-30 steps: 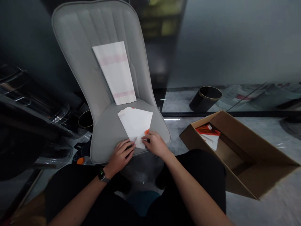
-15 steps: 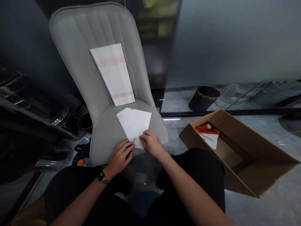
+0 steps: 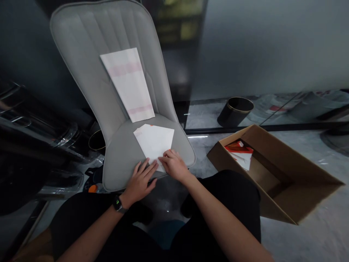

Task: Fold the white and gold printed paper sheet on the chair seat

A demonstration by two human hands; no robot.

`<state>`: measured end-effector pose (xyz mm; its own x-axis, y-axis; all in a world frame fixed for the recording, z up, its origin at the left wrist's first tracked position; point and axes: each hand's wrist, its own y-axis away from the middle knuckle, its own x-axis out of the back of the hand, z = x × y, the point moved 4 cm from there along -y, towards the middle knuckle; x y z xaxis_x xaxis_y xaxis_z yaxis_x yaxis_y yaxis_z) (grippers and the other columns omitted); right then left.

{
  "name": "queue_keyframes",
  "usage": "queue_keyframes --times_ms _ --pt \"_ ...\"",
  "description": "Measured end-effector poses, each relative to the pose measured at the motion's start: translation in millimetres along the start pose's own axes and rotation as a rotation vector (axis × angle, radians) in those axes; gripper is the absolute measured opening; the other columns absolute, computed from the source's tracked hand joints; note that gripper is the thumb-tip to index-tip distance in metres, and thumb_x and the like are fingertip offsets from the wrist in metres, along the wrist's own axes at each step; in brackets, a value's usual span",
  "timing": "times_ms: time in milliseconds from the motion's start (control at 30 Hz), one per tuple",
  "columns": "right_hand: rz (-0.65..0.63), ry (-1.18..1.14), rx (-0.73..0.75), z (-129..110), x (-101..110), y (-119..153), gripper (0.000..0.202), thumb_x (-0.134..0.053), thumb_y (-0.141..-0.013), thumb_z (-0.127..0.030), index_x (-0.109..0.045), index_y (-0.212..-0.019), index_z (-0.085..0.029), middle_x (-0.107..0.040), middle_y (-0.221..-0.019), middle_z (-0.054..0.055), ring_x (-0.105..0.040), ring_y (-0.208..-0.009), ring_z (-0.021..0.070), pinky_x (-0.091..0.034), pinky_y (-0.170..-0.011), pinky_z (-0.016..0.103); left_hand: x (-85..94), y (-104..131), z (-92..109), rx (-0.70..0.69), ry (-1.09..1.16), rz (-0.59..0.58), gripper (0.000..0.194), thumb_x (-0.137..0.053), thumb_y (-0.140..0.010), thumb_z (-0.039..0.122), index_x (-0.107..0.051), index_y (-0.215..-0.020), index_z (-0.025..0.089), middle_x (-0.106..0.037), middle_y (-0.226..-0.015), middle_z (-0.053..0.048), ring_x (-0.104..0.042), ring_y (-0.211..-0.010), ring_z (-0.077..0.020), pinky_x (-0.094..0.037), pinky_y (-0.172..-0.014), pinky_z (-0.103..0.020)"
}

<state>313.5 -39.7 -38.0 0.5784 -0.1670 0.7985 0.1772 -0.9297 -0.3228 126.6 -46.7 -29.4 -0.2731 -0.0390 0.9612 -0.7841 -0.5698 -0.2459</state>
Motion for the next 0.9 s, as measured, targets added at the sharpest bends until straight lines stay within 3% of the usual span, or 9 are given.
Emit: queue_keyframes --times_ms 200,367,567,767,900 --pt "0.033 0.070 0.039 0.1 -1.4 10.0 0.028 -0.056 -0.102 -0.026 -0.074 -0.124 -0.026 -0.063 -0.140 0.011 -0.048 -0.135 0.0341 -0.039 -0.109 0.056 -1.5 0.1 0.6 0.007 -0.016 -0.031 0.064 -0.054 -0.100 0.032 -0.035 -0.159 0.021 -0.047 -0.159 -0.008 -0.033 -0.152 -0.0346 -0.029 -0.120 -0.061" --pt "-0.007 0.091 0.035 2.9 -8.6 14.3 0.034 -0.054 -0.103 -0.027 -0.068 -0.134 -0.026 -0.056 -0.151 0.010 -0.044 -0.143 0.0355 -0.034 -0.115 0.062 -2.6 0.2 0.4 -0.003 -0.024 -0.038 0.066 -0.056 -0.099 0.032 -0.034 -0.160 0.021 -0.044 -0.161 -0.007 -0.031 -0.152 -0.0353 -0.028 -0.121 -0.060" --pt "0.004 0.027 0.017 8.1 -8.4 13.0 0.034 -0.054 -0.103 -0.028 -0.067 -0.135 -0.028 -0.058 -0.150 0.009 -0.045 -0.144 0.0342 -0.034 -0.116 0.063 -2.3 -0.5 0.0 -0.009 -0.033 -0.051 0.068 -0.056 -0.099 0.033 -0.031 -0.161 0.021 -0.043 -0.162 -0.007 -0.031 -0.152 -0.0361 -0.029 -0.119 -0.062" --pt "0.176 -0.160 -0.008 13.6 13.9 15.3 0.031 -0.054 -0.101 -0.022 -0.072 -0.127 -0.024 -0.072 -0.130 0.011 -0.061 -0.130 0.0266 -0.047 -0.110 0.051 -2.2 -0.8 0.2 0.001 -0.021 -0.046 0.068 -0.059 -0.096 0.031 -0.035 -0.160 0.023 -0.044 -0.161 -0.007 -0.034 -0.151 -0.0360 -0.030 -0.119 -0.062" --pt "0.112 -0.163 0.088 0.6 19.9 27.4 0.029 -0.056 -0.098 -0.017 -0.076 -0.118 -0.024 -0.076 -0.121 0.009 -0.065 -0.125 0.0262 -0.049 -0.107 0.050 -2.6 -0.9 0.7 -0.002 -0.032 -0.065 0.071 -0.061 -0.095 0.029 -0.034 -0.160 0.025 -0.042 -0.162 -0.006 -0.034 -0.151 -0.0363 -0.030 -0.120 -0.062"
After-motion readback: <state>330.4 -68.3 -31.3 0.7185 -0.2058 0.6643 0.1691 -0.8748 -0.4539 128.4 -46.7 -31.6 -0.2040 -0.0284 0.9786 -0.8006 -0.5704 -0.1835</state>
